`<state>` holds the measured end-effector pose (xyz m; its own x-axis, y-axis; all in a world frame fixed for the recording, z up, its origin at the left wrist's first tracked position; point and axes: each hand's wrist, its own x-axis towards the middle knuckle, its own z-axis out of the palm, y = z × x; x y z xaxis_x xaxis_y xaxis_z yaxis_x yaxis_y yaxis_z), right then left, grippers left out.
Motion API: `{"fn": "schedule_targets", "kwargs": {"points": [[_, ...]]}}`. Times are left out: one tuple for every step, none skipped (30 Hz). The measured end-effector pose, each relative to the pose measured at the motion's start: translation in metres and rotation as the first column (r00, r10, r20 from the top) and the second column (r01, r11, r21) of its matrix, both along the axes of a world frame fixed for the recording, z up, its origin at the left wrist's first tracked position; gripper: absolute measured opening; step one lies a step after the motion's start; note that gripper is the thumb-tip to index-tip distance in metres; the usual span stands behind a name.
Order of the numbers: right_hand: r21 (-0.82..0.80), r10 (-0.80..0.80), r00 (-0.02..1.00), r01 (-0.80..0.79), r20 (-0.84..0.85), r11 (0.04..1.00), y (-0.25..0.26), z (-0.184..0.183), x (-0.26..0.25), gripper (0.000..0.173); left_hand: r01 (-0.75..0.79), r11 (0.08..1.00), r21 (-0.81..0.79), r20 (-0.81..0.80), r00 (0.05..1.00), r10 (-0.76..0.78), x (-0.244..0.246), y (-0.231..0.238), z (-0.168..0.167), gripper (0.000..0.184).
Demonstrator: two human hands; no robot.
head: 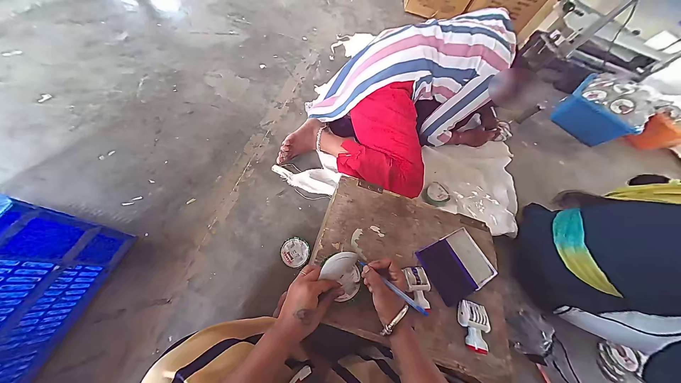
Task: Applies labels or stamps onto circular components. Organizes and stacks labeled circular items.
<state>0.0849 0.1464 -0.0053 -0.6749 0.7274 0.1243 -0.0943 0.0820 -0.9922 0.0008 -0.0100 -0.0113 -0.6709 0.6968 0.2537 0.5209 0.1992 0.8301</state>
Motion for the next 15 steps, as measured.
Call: {"fn": "schedule_targets", "kwargs": {"points": [[-0.008, 0.005, 1.000, -0.005, -0.007, 1.000, 0.000, 0.000, 0.000, 0.019, -0.014, 1.000, -0.011, 0.047, 0.999, 0.014, 0.000, 0.000, 0.003, 0.014], [-0.018, 0.006, 1.000, -0.006, -0.013, 1.000, -0.001, 0.001, 0.000, 0.019, -0.027, 0.999, -0.030, 0.095, 0.995, 0.030, 0.000, 0.000, 0.006, 0.014], [-0.026, 0.005, 1.000, -0.006, -0.021, 1.000, -0.002, 0.002, 0.001, 0.020, -0.043, 0.998, -0.047, 0.137, 0.989, 0.050, 0.000, 0.000, 0.009, 0.014], [-0.036, 0.003, 0.999, -0.004, -0.036, 0.999, -0.002, 0.003, 0.001, 0.022, -0.061, 0.996, -0.060, 0.166, 0.984, 0.070, 0.000, 0.001, 0.012, 0.016], [-0.041, 0.003, 0.999, -0.005, -0.050, 0.999, -0.002, 0.002, 0.001, 0.022, -0.075, 0.995, -0.066, 0.191, 0.978, 0.087, 0.000, 0.002, 0.013, 0.018], [-0.044, 0.000, 0.998, -0.003, -0.069, 0.999, -0.001, 0.002, 0.002, 0.023, -0.087, 0.994, -0.070, 0.214, 0.972, 0.100, -0.001, 0.002, 0.014, 0.020], [-0.044, -0.002, 0.996, -0.002, -0.091, 0.999, -0.001, 0.001, 0.002, 0.023, -0.088, 0.993, -0.080, 0.246, 0.964, 0.105, -0.002, 0.002, 0.016, 0.020], [-0.043, -0.001, 0.994, -0.004, -0.111, 0.999, -0.001, 0.000, 0.003, 0.023, -0.092, 0.993, -0.077, 0.264, 0.958, 0.109, -0.003, 0.002, 0.016, 0.019], [-0.043, 0.000, 0.992, -0.005, -0.124, 0.999, -0.001, -0.001, 0.003, 0.023, -0.099, 0.993, -0.069, 0.268, 0.957, 0.114, -0.004, 0.002, 0.016, 0.018], [-0.034, 0.005, 0.992, -0.010, -0.128, 0.999, -0.001, -0.002, 0.004, 0.024, -0.106, 0.993, -0.058, 0.267, 0.956, 0.118, -0.004, 0.002, 0.015, 0.017], [-0.008, 0.019, 0.992, -0.020, -0.123, 1.000, 0.000, -0.003, 0.004, 0.023, -0.115, 0.992, -0.043, 0.268, 0.956, 0.122, -0.004, 0.002, 0.013, 0.017], [0.036, 0.043, 0.993, -0.040, -0.113, 0.999, 0.001, -0.005, 0.004, 0.022, -0.121, 0.992, -0.033, 0.283, 0.951, 0.126, -0.004, 0.002, 0.012, 0.018], [0.097, 0.074, 0.993, -0.065, -0.090, 0.993, 0.000, -0.007, 0.004, 0.019, -0.133, 0.991, -0.020, 0.302, 0.944, 0.133, -0.004, 0.003, 0.011, 0.019], [0.163, 0.105, 0.993, -0.095, -0.050, 0.982, 0.000, -0.008, 0.004, 0.015, -0.150, 0.989, 0.000, 0.320, 0.937, 0.142, -0.003, 0.003, 0.008, 0.019], [0.234, 0.123, 0.992, -0.120, 0.004, 0.965, -0.001, -0.010, 0.003, 0.008, -0.167, 0.986, 0.016, 0.326, 0.933, 0.152, -0.002, 0.004, 0.006, 0.020]]}}
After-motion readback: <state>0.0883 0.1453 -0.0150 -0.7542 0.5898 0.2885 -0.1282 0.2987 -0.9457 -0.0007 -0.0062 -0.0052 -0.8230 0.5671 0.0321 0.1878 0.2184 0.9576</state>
